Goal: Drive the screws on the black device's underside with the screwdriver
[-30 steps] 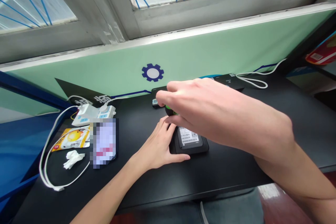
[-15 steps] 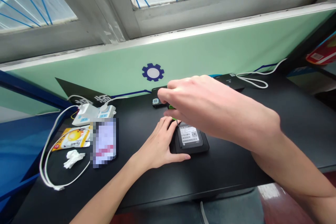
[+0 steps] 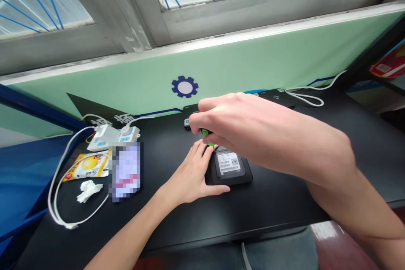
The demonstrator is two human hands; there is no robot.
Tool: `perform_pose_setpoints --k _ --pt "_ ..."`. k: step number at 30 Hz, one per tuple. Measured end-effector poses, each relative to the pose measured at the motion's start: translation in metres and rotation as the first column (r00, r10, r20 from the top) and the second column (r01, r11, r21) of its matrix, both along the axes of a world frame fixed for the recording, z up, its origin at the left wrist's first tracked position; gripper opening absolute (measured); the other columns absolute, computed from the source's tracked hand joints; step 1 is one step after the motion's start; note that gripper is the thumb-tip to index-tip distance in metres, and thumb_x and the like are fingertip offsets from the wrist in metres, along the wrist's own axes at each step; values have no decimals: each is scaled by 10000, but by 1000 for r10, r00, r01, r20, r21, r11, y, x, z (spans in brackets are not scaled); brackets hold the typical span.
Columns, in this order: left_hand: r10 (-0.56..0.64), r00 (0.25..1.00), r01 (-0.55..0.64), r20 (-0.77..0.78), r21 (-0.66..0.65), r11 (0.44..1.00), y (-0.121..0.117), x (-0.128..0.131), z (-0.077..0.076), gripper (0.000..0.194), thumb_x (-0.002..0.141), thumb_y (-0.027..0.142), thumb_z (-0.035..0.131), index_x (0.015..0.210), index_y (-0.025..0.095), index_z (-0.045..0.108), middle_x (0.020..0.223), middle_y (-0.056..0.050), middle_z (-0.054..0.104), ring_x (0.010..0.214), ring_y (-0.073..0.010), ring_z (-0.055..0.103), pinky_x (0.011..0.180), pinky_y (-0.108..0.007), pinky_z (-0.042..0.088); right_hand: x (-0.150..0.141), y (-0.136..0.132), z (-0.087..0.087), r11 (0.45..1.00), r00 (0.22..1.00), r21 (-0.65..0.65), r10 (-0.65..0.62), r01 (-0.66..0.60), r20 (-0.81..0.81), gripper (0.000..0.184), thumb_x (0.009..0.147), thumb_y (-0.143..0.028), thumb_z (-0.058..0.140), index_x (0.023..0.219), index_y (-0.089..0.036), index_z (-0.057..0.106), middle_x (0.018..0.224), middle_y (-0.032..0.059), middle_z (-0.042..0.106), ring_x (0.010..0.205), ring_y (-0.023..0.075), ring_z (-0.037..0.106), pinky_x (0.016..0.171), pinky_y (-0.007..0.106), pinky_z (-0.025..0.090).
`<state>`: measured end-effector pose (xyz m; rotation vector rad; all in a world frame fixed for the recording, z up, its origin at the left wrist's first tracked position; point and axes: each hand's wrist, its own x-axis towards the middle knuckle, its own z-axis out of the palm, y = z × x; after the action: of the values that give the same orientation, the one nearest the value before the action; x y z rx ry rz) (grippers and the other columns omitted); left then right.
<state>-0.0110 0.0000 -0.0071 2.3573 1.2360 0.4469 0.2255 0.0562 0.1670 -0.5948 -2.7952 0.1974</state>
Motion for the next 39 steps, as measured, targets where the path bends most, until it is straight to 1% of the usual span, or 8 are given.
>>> perform_pose_setpoints --k 3,7,12,17,23,30,34,39 --pt "15 1000 -15 7 -25 1000 0 0 0 1207 884 890 799 1808 310 283 1738 -204 462 1650 -520 370 1366 -781 319 -10 1 0 993 994 57 -102 100 27 204 1133 -204 631 931 -182 649 882 7 624 676 144 414 646 368 234" --pt "6 1000 -5 20 -30 1000 1 0 2 1191 900 880 791 1807 312 269 1800 -202 390 1677 -506 350 1364 -760 343 -14 1 -5 979 986 127 -164 161 18 296 1153 -350 656 909 -181 654 818 -2 577 641 142 361 633 369 211" --pt "5 1000 -4 28 -36 999 0 0 2 1208 906 875 788 1825 310 244 1776 -203 421 1665 -511 350 1368 -760 321 -1 -2 -6 994 998 98 -52 55 -29 37 1115 -204 677 1129 -171 676 1083 42 648 782 148 492 703 334 310" --pt "0 1000 0 -15 -8 1000 0 0 3 1226 906 908 758 1823 276 245 1724 -223 451 1615 -509 397 1348 -762 363 8 -2 2 999 999 -25 19 -20 -35 96 1098 -116 632 1157 -189 655 1132 30 668 957 158 584 806 313 372" --pt "-2 1000 2 -4 0 1000 1 -1 0 1193 909 909 751 1815 303 266 1759 -198 441 1658 -507 358 1366 -761 341 1 -1 -1 999 1000 47 0 1 -25 26 1108 -159 652 1093 -177 664 1088 38 663 834 146 530 723 332 321" --pt "4 1000 -3 11 -31 1000 0 -1 0 1203 915 887 766 1823 292 245 1863 -209 301 1721 -515 283 1368 -744 351 -13 -2 -3 978 988 148 -151 147 13 260 1137 -356 687 954 -172 666 866 3 564 640 136 345 608 365 227" --pt "6 1000 -7 -3 -28 1000 -1 -2 1 1207 912 889 769 1828 313 235 1837 -199 348 1698 -514 323 1355 -757 366 -8 0 -4 980 993 159 -121 122 -15 239 1143 -390 680 1035 -177 674 927 12 603 690 150 419 639 357 263" --pt "-3 1000 3 -6 -5 1000 0 -1 2 1216 917 897 756 1835 303 226 1774 -200 427 1667 -504 348 1353 -750 371 3 2 -4 999 1000 53 5 -3 -28 55 1110 -168 673 1163 -179 666 1117 36 666 876 151 554 734 330 333"
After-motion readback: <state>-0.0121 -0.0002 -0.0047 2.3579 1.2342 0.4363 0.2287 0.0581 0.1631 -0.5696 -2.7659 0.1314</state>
